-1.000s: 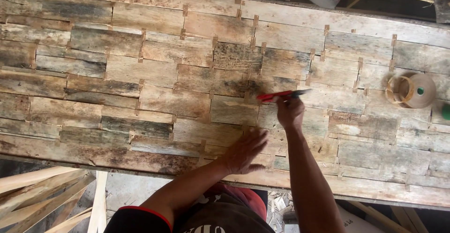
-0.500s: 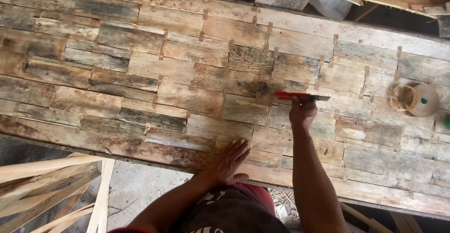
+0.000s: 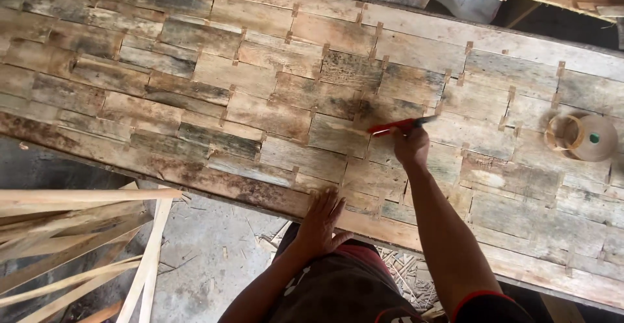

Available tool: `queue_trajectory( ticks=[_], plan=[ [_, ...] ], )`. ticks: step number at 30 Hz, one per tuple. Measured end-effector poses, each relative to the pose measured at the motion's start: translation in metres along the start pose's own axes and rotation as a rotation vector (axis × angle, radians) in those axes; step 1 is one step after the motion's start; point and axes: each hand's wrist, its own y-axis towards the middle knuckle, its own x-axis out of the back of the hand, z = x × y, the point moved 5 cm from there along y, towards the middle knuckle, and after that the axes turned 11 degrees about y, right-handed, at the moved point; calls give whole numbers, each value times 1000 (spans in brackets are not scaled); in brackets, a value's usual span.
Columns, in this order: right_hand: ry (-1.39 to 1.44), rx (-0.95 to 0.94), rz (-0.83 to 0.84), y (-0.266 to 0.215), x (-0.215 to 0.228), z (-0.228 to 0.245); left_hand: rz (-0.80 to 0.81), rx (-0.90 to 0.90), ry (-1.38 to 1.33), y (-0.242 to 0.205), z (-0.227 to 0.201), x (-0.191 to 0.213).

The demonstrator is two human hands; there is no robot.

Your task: Applying and trimming strips to a wooden mosaic panel.

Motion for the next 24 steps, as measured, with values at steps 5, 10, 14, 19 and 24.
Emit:
queue_trajectory(
  ticks=[5,10,14,19,24],
  plan=[
    [31,69,49,-6,0,-10,-17,55,13,-7,-16,-7],
    [-20,31,66,-27,7,2,-39,110,31,-8,-22,-14],
    [-17,15,173,-44,7,8,-45,113,50,-5,-21,-15],
    [22,-11,203,-56,6,10,-23,139,80,-4,-27,-19],
    [-11,95,216,-61,4,11,6,150,128,-6,-33,-29]
  ],
)
